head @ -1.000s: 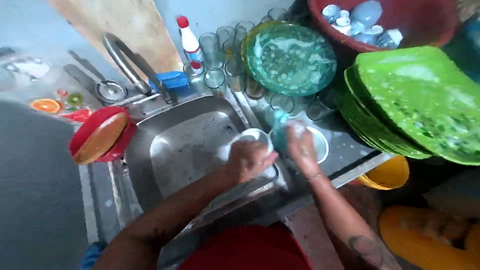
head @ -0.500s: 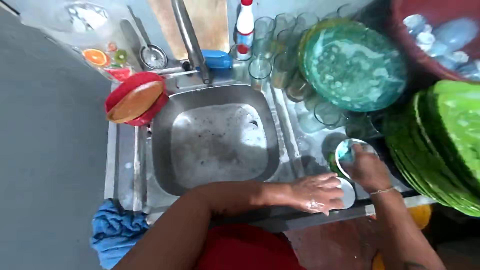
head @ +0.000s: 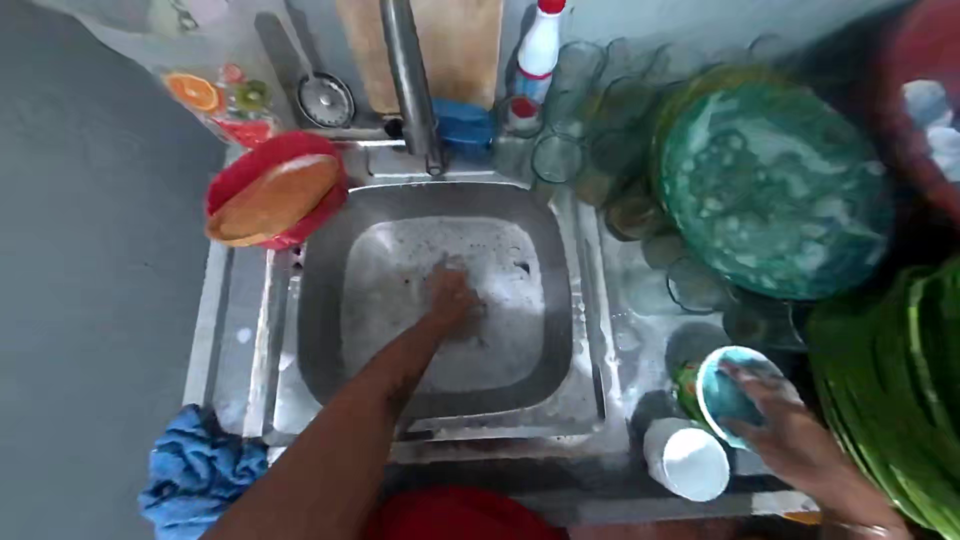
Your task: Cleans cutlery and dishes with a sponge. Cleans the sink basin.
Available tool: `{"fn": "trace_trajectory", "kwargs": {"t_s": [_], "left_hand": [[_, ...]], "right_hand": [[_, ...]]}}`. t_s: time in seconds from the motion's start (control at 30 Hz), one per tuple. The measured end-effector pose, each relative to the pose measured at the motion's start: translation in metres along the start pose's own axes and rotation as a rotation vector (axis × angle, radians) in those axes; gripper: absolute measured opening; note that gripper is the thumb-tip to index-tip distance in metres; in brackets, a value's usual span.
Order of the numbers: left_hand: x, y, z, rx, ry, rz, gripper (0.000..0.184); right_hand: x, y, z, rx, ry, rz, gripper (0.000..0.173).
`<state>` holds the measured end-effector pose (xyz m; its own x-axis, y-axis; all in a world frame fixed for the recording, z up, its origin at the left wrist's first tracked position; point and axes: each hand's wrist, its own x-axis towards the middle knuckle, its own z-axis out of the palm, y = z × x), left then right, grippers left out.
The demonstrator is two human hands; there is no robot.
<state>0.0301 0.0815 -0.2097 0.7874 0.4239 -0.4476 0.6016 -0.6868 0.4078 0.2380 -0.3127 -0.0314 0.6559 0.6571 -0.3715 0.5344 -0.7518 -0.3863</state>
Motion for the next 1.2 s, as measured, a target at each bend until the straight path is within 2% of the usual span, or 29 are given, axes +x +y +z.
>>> {"fn": "trace_trajectory", "kwargs": {"t_s": [0.07, 0.13, 0.2, 0.3, 0.37, 0.43, 0.5, 0.6, 0.67, 0.77, 0.8, 0.87, 0.97, 1.03, 1.07, 1.13, 1.2], "left_hand": [[0.007, 0.031, 0.000, -0.055, -0.093, 0.000, 0.050], [0.021, 0.056, 0.011, -0.099, -0.044, 0.014, 0.059], [0.027, 0.064, 0.025, -0.148, 0.076, 0.080, 0.074], [0.015, 0.059, 0.033, -0.165, 0.169, 0.191, 0.075], [-0.003, 0.057, 0.031, -0.241, 0.187, 0.075, 0.075], [-0.015, 0.055, 0.024, -0.249, 0.074, -0.123, 0.072], [-0.014, 0.060, 0.017, -0.233, -0.057, -0.207, 0.071], [-0.011, 0.073, 0.010, -0.237, -0.104, -0.151, 0.063], [-0.009, 0.072, 0.011, -0.341, -0.095, -0.090, 0.056], [-0.013, 0.058, 0.012, -0.367, -0.142, -0.082, 0.050], [-0.017, 0.056, 0.008, -0.346, -0.182, -0.122, 0.051], [-0.025, 0.054, 0.004, -0.362, -0.162, -0.140, 0.047], [-0.036, 0.046, -0.002, -0.498, -0.130, -0.060, 0.051], [-0.040, 0.043, -0.009, -0.619, -0.173, -0.052, 0.052], [-0.040, 0.041, -0.011, -0.701, -0.194, -0.061, 0.048], [-0.039, 0.037, -0.014, -0.831, -0.224, -0.129, 0.041], [-0.036, 0.033, -0.011, -0.956, -0.228, -0.244, 0.044]], "right_hand": [[0.004, -0.007, 0.008, -0.026, 0.136, 0.037, 0.054], [0.001, -0.019, 0.003, -0.076, 0.248, 0.119, 0.040], [-0.004, -0.037, -0.007, -0.140, 0.279, 0.259, 0.050], [-0.010, -0.037, -0.016, -0.127, 0.209, 0.304, 0.062], [-0.013, -0.024, -0.019, -0.042, 0.121, 0.231, 0.061], [-0.009, -0.015, -0.011, 0.014, 0.026, 0.183, 0.070], [-0.001, -0.015, 0.003, -0.022, 0.029, 0.128, 0.073], [0.003, -0.023, 0.008, -0.103, 0.176, 0.109, 0.049], [-0.002, -0.027, 0.000, -0.108, 0.248, 0.150, 0.042], [-0.010, -0.027, -0.012, -0.057, 0.144, 0.207, 0.059], [-0.010, -0.024, -0.010, -0.035, 0.085, 0.203, 0.067], [-0.007, -0.015, 0.001, -0.009, 0.047, 0.132, 0.071], [-0.001, -0.006, 0.016, -0.051, 0.199, 0.044, 0.049], [-0.003, -0.009, 0.014, -0.082, 0.279, 0.051, 0.039], [-0.005, -0.013, 0.011, -0.078, 0.271, 0.095, 0.041], [-0.006, -0.019, 0.008, -0.092, 0.208, 0.169, 0.057], [-0.006, -0.021, 0.011, -0.094, 0.153, 0.174, 0.063]]}}
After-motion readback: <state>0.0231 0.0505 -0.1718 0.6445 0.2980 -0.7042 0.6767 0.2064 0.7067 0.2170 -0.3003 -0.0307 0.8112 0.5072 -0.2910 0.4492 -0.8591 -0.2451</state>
